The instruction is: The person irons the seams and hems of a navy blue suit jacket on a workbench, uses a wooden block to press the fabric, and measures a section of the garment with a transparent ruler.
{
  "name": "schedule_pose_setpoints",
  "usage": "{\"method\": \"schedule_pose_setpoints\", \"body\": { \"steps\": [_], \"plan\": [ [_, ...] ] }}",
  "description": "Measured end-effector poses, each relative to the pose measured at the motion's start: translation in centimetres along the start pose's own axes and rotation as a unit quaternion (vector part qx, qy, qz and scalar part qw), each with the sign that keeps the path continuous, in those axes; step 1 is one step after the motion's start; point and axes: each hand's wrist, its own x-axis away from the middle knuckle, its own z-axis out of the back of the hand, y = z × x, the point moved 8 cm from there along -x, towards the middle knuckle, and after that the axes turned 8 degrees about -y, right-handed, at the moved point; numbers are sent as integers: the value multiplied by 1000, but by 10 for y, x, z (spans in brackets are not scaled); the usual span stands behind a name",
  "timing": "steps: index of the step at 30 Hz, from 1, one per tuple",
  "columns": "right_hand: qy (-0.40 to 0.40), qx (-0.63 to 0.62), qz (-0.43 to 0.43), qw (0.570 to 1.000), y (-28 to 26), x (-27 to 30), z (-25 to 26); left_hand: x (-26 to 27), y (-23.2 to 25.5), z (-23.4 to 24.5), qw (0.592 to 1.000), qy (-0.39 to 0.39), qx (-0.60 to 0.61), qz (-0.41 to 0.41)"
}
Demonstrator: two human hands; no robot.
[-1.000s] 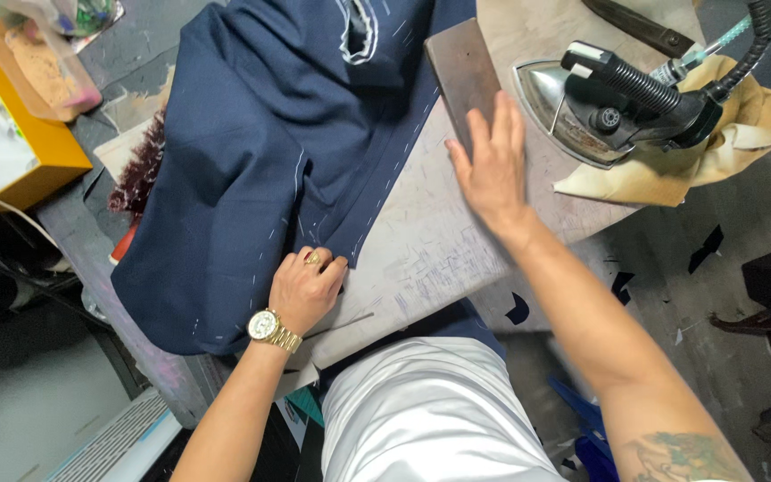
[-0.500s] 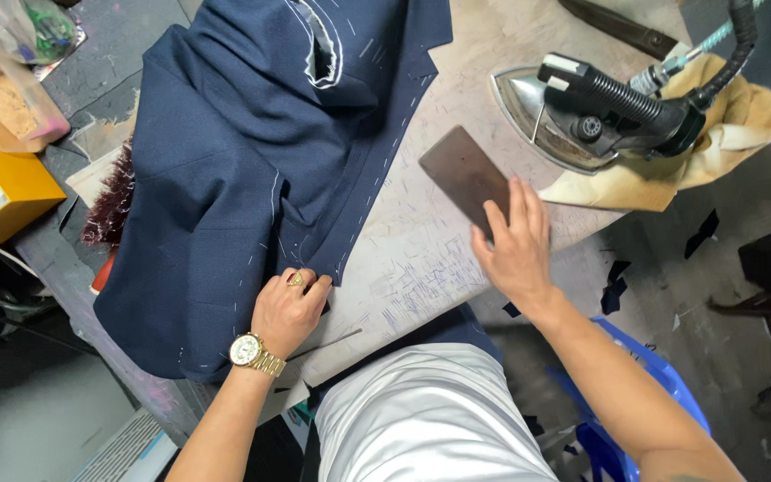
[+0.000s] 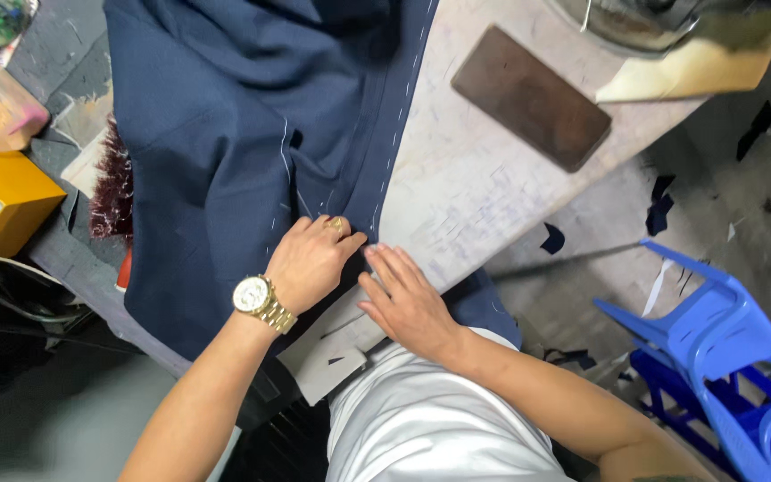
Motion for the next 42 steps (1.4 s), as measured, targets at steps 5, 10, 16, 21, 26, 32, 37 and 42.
{"method": "schedule_pose_setpoints", "body": {
  "steps": [5,10,16,21,26,32,37,42],
  "plan": [
    [19,78,-54,995,-7,-1,-17,-2,-9,-11,997,-66,15,-23],
    [23,88,-77,993,-9,1,-26,-20,-26,3,990,-101,98,20],
    [38,101,-81,991,-12,-2,-26,-29,-39,-5,988,-104,106,51],
    [51,88,-78,992,-9,4,-26,-22,-39,-9,991,-103,75,43],
    [39,28,-89,995,-1,8,-20,-13,-24,3,998,-38,-27,-31],
    [134,-9,-49,990,36,-3,-1,-6,-33,-6,999,17,25,-24],
    [98,-9,16,995,40,-14,-8,16,-18,-7,997,77,9,-12],
    [94,-32,39,994,46,-15,-8,31,-9,-9,993,114,30,4]
  ]
}}
